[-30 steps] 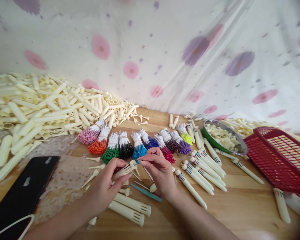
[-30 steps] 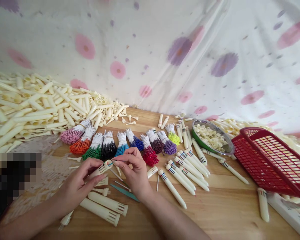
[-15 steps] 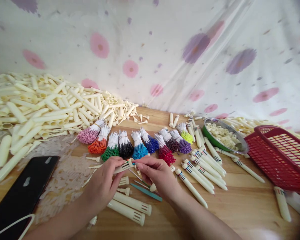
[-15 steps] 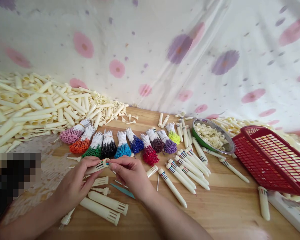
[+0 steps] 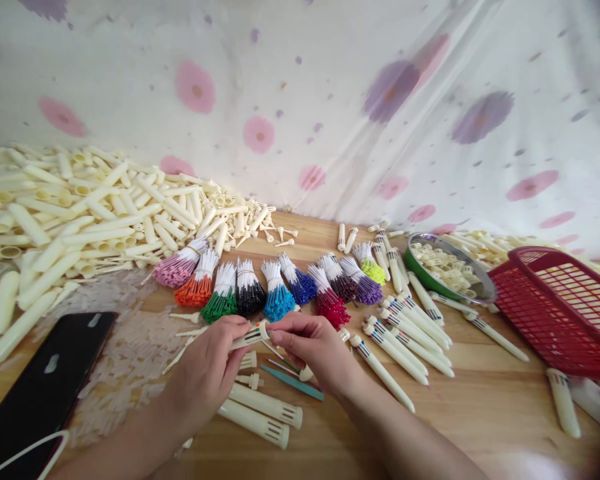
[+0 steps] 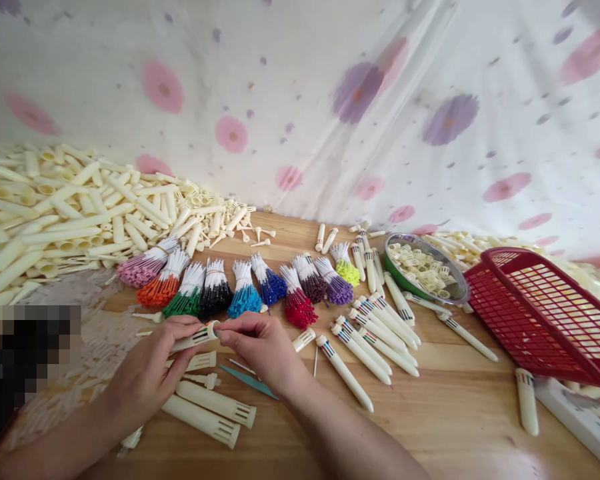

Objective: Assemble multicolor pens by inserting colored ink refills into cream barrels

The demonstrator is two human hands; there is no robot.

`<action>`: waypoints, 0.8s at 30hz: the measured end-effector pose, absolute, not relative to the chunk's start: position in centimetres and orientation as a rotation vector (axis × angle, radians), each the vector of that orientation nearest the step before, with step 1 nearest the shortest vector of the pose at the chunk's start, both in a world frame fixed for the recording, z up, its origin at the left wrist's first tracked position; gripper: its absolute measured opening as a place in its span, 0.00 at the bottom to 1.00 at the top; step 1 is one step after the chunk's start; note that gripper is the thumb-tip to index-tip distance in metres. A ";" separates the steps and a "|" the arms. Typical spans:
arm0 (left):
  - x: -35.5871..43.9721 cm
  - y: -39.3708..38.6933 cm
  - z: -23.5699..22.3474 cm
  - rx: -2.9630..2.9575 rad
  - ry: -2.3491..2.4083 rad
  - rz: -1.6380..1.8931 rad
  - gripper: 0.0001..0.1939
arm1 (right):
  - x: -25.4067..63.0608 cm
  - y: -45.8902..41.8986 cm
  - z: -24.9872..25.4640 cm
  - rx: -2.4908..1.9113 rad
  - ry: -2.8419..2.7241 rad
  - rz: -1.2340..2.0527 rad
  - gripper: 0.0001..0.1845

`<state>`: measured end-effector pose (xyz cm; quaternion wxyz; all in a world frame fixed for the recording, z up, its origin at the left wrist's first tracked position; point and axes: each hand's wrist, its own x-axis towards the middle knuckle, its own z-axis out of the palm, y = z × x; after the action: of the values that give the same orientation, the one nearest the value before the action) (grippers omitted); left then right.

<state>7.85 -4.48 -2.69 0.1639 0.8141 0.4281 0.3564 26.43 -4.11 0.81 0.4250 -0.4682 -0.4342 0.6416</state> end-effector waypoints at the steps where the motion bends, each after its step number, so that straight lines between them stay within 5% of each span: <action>1: 7.9 -4.5 -2.6 2.279 1.223 1.009 0.10 | 26.6 -4.0 0.9 -1.165 -1.143 1.563 0.10; 11: 6.9 -3.5 -1.1 1.745 1.320 0.832 0.06 | 29.7 -4.2 2.2 -1.536 -2.289 0.890 0.03; 15: 6.3 -3.2 -1.2 1.688 1.305 0.831 0.07 | 29.1 -5.5 0.7 -1.634 -2.743 0.631 0.11; 20: 6.0 -3.4 -1.4 1.616 1.221 0.892 0.06 | 28.7 -5.8 -0.1 -1.444 -2.754 0.503 0.03; 24: 5.9 -3.6 -1.3 1.606 1.072 0.981 0.03 | 30.0 -5.6 1.8 -1.415 -2.498 0.633 0.05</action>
<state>5.94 -3.61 -1.32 0.4689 0.6550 0.4371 0.4001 30.01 -5.65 1.79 0.1008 -0.4790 -0.8453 0.2141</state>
